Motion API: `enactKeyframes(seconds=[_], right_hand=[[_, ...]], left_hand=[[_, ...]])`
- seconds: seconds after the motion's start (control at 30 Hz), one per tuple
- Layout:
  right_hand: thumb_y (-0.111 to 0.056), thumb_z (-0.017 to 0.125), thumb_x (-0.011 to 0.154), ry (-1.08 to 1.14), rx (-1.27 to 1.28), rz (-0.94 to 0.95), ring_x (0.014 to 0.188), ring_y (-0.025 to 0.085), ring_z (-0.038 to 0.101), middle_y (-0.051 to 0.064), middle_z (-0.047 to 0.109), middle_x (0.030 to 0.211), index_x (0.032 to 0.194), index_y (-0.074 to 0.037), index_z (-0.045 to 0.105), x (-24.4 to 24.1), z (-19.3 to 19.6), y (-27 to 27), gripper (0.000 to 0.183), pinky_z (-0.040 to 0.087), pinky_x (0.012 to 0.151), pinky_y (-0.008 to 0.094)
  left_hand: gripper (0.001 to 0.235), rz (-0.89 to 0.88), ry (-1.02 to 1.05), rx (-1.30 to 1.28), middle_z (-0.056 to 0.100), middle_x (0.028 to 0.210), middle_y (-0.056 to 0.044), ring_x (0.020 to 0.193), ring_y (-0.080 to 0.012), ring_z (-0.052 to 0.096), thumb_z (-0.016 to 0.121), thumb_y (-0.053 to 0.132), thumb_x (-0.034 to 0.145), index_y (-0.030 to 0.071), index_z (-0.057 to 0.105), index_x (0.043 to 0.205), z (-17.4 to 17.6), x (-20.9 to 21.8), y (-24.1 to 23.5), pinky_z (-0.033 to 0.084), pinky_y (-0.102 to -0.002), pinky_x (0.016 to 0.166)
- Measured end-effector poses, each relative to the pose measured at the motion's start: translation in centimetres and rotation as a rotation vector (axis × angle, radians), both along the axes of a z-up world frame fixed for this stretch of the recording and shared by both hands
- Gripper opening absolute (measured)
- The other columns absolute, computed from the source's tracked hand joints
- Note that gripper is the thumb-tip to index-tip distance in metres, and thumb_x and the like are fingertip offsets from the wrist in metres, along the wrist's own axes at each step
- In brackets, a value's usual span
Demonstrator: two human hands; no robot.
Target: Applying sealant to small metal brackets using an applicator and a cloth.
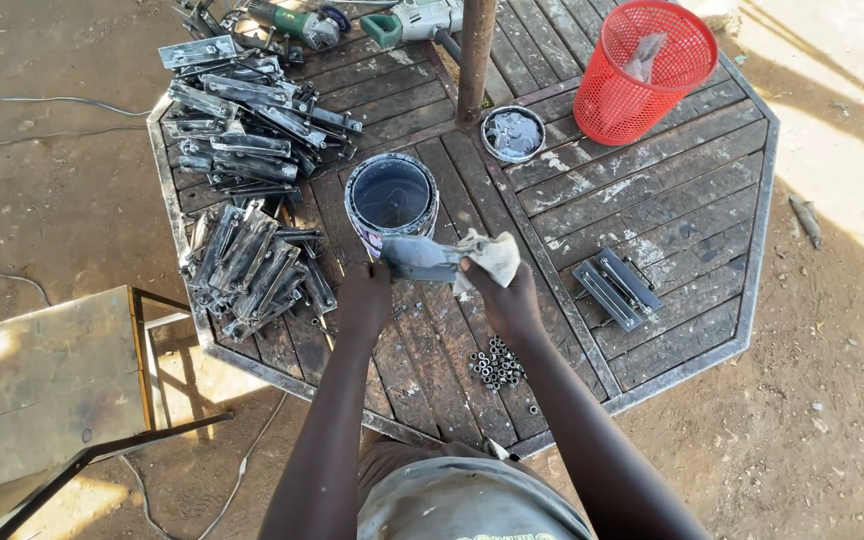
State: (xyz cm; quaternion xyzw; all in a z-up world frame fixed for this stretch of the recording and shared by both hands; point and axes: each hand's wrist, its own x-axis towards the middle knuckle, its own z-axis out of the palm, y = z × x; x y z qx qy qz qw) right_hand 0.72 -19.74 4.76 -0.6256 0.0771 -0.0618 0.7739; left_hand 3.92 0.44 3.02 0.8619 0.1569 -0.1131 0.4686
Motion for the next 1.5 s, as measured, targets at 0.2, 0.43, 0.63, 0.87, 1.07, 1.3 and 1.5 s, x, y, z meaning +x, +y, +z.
enactKeyframes(seconds=[0.2, 0.43, 0.63, 0.87, 1.07, 1.3, 1.5], right_hand=[[-0.016, 0.08, 0.088, 0.037, -0.086, -0.222, 0.084, 0.015, 0.061, 0.005, 0.067, 0.101, 0.116, -0.005, 0.066, 1.1, 1.1, -4.7, 0.033, 0.052, 0.077, 0.035], [-0.021, 0.074, 0.095, 0.083, -0.106, -0.401, 0.071, 0.014, 0.067, 0.005, 0.067, 0.092, 0.112, -0.006, 0.063, 2.5, 0.7, -11.1, 0.025, 0.05, 0.064, 0.028], [-0.027, 0.075, 0.093, 0.108, -0.376, -0.268, 0.082, 0.019, 0.068, 0.008, 0.069, 0.089, 0.11, -0.008, 0.071, 3.5, 1.1, -12.0, 0.026, 0.051, 0.071, 0.038], [-0.04, 0.068, 0.085, 0.419, -0.864, 0.128, 0.1, 0.048, 0.069, 0.022, 0.075, 0.087, 0.102, -0.002, 0.073, 2.9, 3.7, -5.9, 0.042, 0.051, 0.085, 0.058], [-0.035, 0.067, 0.082, 0.347, -0.728, 0.252, 0.104, 0.053, 0.067, 0.029, 0.073, 0.095, 0.108, 0.004, 0.072, 2.3, 9.9, -1.5, 0.047, 0.05, 0.085, 0.059], [-0.02, 0.074, 0.088, 0.095, -0.061, 0.17, 0.079, 0.021, 0.066, 0.009, 0.069, 0.09, 0.108, -0.007, 0.073, 5.2, 4.3, -2.3, 0.024, 0.058, 0.065, 0.037], [-0.021, 0.073, 0.083, 0.381, 0.06, 0.035, 0.068, 0.018, 0.066, 0.008, 0.062, 0.082, 0.107, -0.002, 0.063, 4.8, -1.2, -3.5, 0.032, 0.061, 0.057, 0.033]], left_hand=[[0.04, 0.087, -0.07, -0.255, 0.059, 0.079, -0.017, 0.079, -0.0264, 0.065, 0.043, 0.034, 0.108, 0.001, 0.064, 0.101, -5.1, 0.2, 3.1, 0.045, -0.052, 0.066], [0.04, 0.047, -0.135, -0.205, 0.057, 0.092, -0.019, 0.09, -0.025, 0.06, 0.041, 0.026, 0.111, -0.008, 0.058, 0.125, 3.2, -2.8, 3.0, 0.051, -0.051, 0.077], [0.024, -0.205, -0.396, 0.183, 0.06, 0.085, -0.016, 0.075, -0.0379, 0.067, 0.046, 0.023, 0.113, 0.01, 0.058, 0.098, 3.8, -3.9, 3.3, 0.057, -0.055, 0.064], [0.024, -0.291, -0.479, 0.273, 0.061, 0.085, -0.008, 0.071, -0.0347, 0.071, 0.05, 0.023, 0.11, 0.012, 0.059, 0.09, 0.2, -6.0, 3.6, 0.058, -0.046, 0.055], [0.018, -0.293, -0.533, 0.25, 0.066, 0.083, -0.008, 0.07, -0.0379, 0.072, 0.056, 0.016, 0.107, 0.01, 0.063, 0.092, 0.5, -7.1, 2.7, 0.06, -0.047, 0.055], [0.014, -0.288, -0.589, 0.195, 0.062, 0.079, -0.012, 0.066, -0.0428, 0.069, 0.053, 0.007, 0.107, 0.007, 0.061, 0.095, 0.2, -6.9, 3.0, 0.058, -0.053, 0.049], [0.02, -0.17, -0.614, 0.084, 0.065, 0.085, -0.005, 0.074, -0.0341, 0.074, 0.048, 0.009, 0.109, 0.011, 0.062, 0.094, 2.4, -7.1, 2.7, 0.061, -0.047, 0.055]])
